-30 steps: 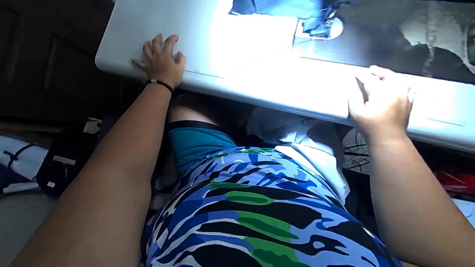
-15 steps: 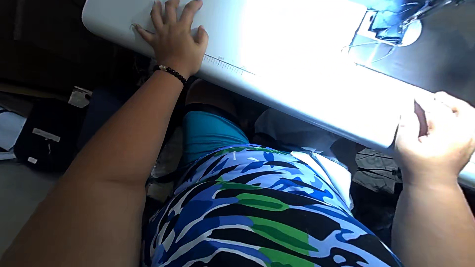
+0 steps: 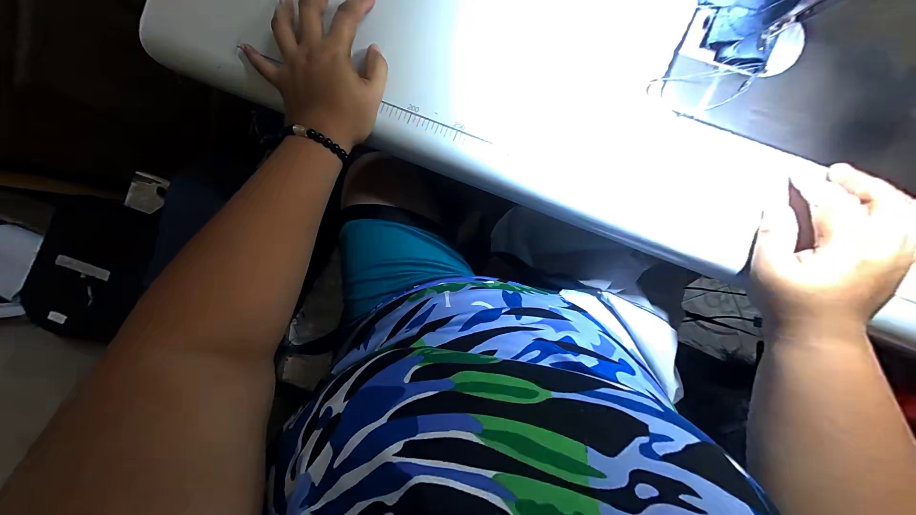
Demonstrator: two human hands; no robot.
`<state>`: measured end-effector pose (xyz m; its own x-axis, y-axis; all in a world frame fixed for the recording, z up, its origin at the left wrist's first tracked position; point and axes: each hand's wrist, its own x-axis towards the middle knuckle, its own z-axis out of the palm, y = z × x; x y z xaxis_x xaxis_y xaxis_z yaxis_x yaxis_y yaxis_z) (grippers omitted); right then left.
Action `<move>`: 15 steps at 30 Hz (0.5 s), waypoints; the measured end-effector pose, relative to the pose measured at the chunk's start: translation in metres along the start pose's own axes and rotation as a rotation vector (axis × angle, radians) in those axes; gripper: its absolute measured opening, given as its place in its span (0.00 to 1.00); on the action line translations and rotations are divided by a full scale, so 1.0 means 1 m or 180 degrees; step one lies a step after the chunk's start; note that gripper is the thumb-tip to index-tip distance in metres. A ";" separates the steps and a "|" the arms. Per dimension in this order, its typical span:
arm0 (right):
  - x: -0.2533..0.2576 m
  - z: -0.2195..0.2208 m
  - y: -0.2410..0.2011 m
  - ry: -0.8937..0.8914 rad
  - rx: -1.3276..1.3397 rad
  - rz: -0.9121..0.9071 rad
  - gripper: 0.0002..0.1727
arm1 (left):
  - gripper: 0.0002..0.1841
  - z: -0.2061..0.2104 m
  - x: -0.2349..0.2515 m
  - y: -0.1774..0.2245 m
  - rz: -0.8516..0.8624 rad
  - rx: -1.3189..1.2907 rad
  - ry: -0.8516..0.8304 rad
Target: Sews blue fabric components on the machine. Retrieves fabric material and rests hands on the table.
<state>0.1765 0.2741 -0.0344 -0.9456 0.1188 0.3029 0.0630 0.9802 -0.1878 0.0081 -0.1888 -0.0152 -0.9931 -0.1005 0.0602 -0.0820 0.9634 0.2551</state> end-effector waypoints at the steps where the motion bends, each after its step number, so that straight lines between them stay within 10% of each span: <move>1: 0.001 -0.001 -0.002 0.0005 -0.0015 -0.0014 0.27 | 0.27 0.000 0.000 0.001 -0.0005 -0.0013 -0.0014; 15: 0.006 -0.003 -0.009 -0.0034 -0.0130 -0.0029 0.30 | 0.27 0.000 0.001 0.001 -0.0011 -0.0080 -0.0023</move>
<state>0.1709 0.2670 -0.0280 -0.9495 0.1084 0.2943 0.0672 0.9869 -0.1468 0.0066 -0.1881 -0.0145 -0.9934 -0.1019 0.0522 -0.0834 0.9565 0.2796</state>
